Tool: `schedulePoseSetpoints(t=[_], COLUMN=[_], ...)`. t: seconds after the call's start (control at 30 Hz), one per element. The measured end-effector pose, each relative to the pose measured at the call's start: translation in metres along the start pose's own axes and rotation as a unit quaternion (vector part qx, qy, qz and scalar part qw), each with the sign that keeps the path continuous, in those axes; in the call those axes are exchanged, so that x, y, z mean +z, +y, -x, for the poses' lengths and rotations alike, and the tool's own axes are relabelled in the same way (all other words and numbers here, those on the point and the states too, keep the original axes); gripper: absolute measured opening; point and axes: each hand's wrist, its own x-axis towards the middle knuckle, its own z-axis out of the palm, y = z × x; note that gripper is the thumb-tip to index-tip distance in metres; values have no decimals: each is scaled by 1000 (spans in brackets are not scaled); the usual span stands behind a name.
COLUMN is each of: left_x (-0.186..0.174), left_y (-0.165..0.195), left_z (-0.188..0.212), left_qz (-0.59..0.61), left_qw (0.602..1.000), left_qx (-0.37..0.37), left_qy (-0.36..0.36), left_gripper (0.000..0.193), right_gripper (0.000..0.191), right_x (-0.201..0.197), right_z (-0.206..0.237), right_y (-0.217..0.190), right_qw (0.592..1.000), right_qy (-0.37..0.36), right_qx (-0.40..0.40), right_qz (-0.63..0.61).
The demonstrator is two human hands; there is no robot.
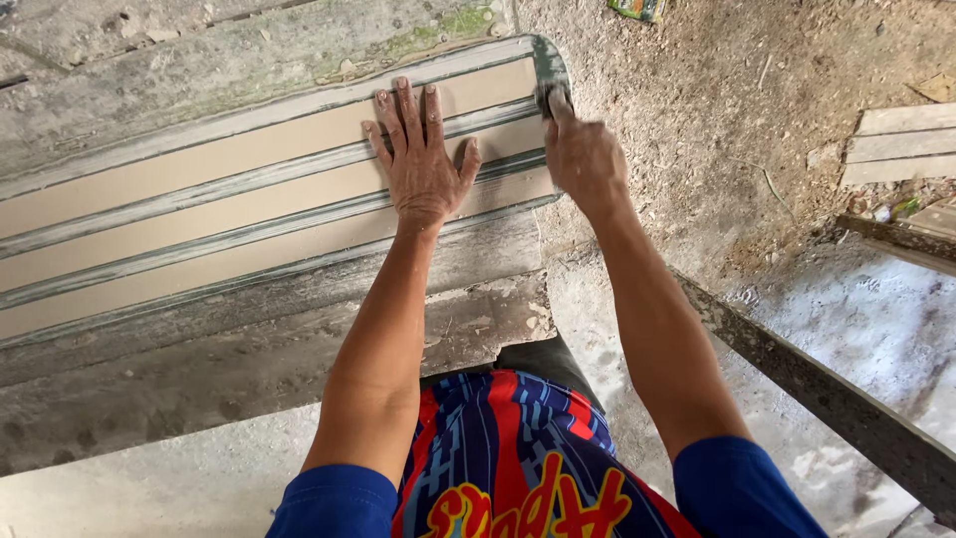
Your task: The person cleans long carved decorative wood molding strips laid on a dusty workshop bench. They scrub the moldings with a red brush, scrape residue off the surface with a flat scraper, and then wipe and rub the grooved edges of the moldings with a small sponge-like pad, working along each strip.
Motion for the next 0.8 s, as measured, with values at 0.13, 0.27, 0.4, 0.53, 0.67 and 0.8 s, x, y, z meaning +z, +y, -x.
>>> schedulePoseSetpoints(t=[0.13, 0.27, 0.4, 0.53, 0.67, 0.8], left_x=[1, 3, 3, 0, 0, 6], left_y=[1, 0, -1, 1, 2, 0], left_z=[0, 2, 1, 0, 0, 2], left_qz=[6, -4, -4, -8, -7, -11], left_qw=[1000, 1000, 1000, 1000, 1000, 1000], left_qx=[-8, -1, 5, -7, -13, -1], left_qy=[6, 6, 20, -5, -8, 3], left_gripper=[89, 88, 86, 89, 89, 88], right_gripper=[42, 46, 46, 42, 32, 48], right_x=[-14, -6, 7, 5, 9, 32], right_z=[-21, 29, 68, 9, -25, 58], right_y=[-6, -1, 8, 11, 15, 30], right_qw=[998, 1000, 998, 1000, 958, 999], right_qy=[-11, 26, -31, 0, 93, 32], right_qx=[-7, -12, 35, 11, -169, -18], right_qz=[-57, -2, 32, -12, 211, -1])
